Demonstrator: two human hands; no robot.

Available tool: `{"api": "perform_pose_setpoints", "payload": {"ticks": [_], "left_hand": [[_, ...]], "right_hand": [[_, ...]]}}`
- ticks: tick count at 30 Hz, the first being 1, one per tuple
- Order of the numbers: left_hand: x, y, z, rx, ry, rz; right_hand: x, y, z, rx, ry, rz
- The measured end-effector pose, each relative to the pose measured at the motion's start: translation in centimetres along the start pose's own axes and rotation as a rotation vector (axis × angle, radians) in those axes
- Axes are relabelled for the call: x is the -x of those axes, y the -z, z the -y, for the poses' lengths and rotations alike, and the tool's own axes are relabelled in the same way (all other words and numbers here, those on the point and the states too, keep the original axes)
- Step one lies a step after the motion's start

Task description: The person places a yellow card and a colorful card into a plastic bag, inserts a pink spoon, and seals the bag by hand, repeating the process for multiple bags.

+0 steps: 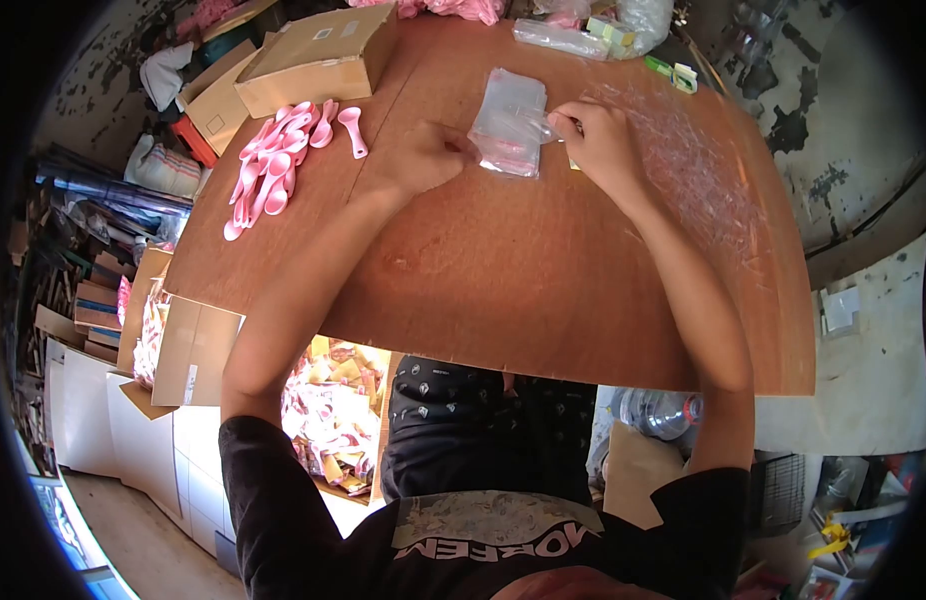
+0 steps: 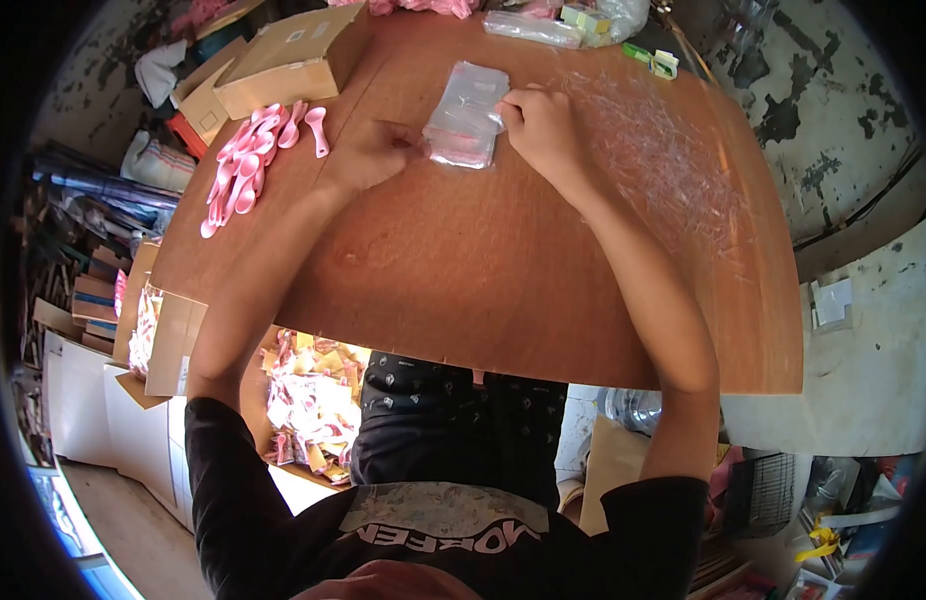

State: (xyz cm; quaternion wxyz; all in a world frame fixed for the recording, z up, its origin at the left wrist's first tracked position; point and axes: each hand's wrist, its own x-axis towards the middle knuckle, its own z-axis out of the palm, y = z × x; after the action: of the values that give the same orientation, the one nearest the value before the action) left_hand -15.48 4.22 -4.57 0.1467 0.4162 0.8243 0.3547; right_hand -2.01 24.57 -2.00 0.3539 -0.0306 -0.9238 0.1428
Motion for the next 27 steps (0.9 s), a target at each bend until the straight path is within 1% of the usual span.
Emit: {"api": "perform_pose_setpoints", "payload": {"ticks": [1, 2, 3, 4, 5, 6, 7, 9, 10, 11, 12, 13, 15, 16, 17, 19, 20, 22, 23, 25, 27], "left_hand": [[0.0, -0.4, 0.2, 0.000, 0.000, -0.001], [0.4, -1.0, 0.1, -0.113, -0.041, -0.243], [0.8, -1.5, -0.1, -0.227, -0.080, -0.483], [0.9, -1.7, -0.3, -0.226, -0.080, -0.482], [1.1, -1.6, -1.1, -0.190, -0.260, -0.512], [1.2, -1.2, -1.9, -0.152, -0.444, -0.542], [1.5, -0.7, -2.6, -0.149, -0.445, -0.542], [2.1, -0.1, -3.7, 0.023, -0.649, -0.315], [2.0, -0.1, -3.4, 0.025, -0.649, -0.316], [1.9, 0.1, -3.3, 0.097, -0.696, -0.291], [1.8, 0.4, -3.1, 0.169, -0.743, -0.265], [2.1, 0.4, -2.8, 0.170, -0.747, -0.262], [4.2, 1.2, -4.0, 0.524, -0.417, -0.276], [5.2, 1.9, -4.7, 0.523, -0.433, -0.325], [5.8, 2.2, -5.1, 0.666, -0.463, -0.367], [7.1, 3.1, -5.3, 0.772, -0.555, -0.417], [7.9, 3.3, -5.4, 0.771, -0.559, -0.417], [9.4, 3.6, -5.4, 0.950, -0.554, -0.464], [9.9, 3.7, -5.5, 0.949, -0.554, -0.465], [10.7, 4.0, -5.8, 1.025, -0.620, -0.531], [11.2, 4.5, -6.2, 1.063, -0.622, -0.549]], "right_hand": [[0.0, 0.5, 0.2, 0.006, 0.015, -0.034], [0.0, 1.0, 0.5, 0.006, 0.015, -0.033], [0.2, 1.5, 0.9, 0.022, 0.063, -0.026], [0.5, 1.9, 1.2, 0.038, 0.112, -0.018], [0.9, 2.2, 1.7, 0.040, 0.112, -0.019], [1.3, 2.3, 2.5, -0.022, 0.179, 0.002], [1.8, 2.4, 3.2, -0.085, 0.243, 0.026], [2.4, 3.4, 4.2, -0.093, 0.273, 0.056], [2.5, 3.9, 4.5, -0.159, 0.243, 0.080], [2.5, 4.3, 4.6, -0.225, 0.211, 0.102], [2.5, 4.2, 3.7, -0.280, 0.162, 0.056], [2.4, 4.3, 2.5, -0.276, 0.159, 0.053], [2.3, 4.5, -0.4, -0.209, 0.025, 0.089], [2.5, 4.4, -2.3, -0.013, 0.021, 0.165], [3.2, 4.2, -3.5, -0.008, 0.020, 0.161], [4.0, 3.5, -5.2, 0.176, 0.040, 0.246], [4.2, 3.4, -5.3, 0.178, 0.040, 0.243], [4.7, 3.1, -5.2, 0.261, 0.023, 0.225], [4.7, 3.0, -5.2, 0.260, 0.023, 0.225], [4.9, 2.7, -5.2, 0.240, 0.051, 0.157], [5.0, 2.8, -5.1, 0.189, 0.033, 0.177]]}}
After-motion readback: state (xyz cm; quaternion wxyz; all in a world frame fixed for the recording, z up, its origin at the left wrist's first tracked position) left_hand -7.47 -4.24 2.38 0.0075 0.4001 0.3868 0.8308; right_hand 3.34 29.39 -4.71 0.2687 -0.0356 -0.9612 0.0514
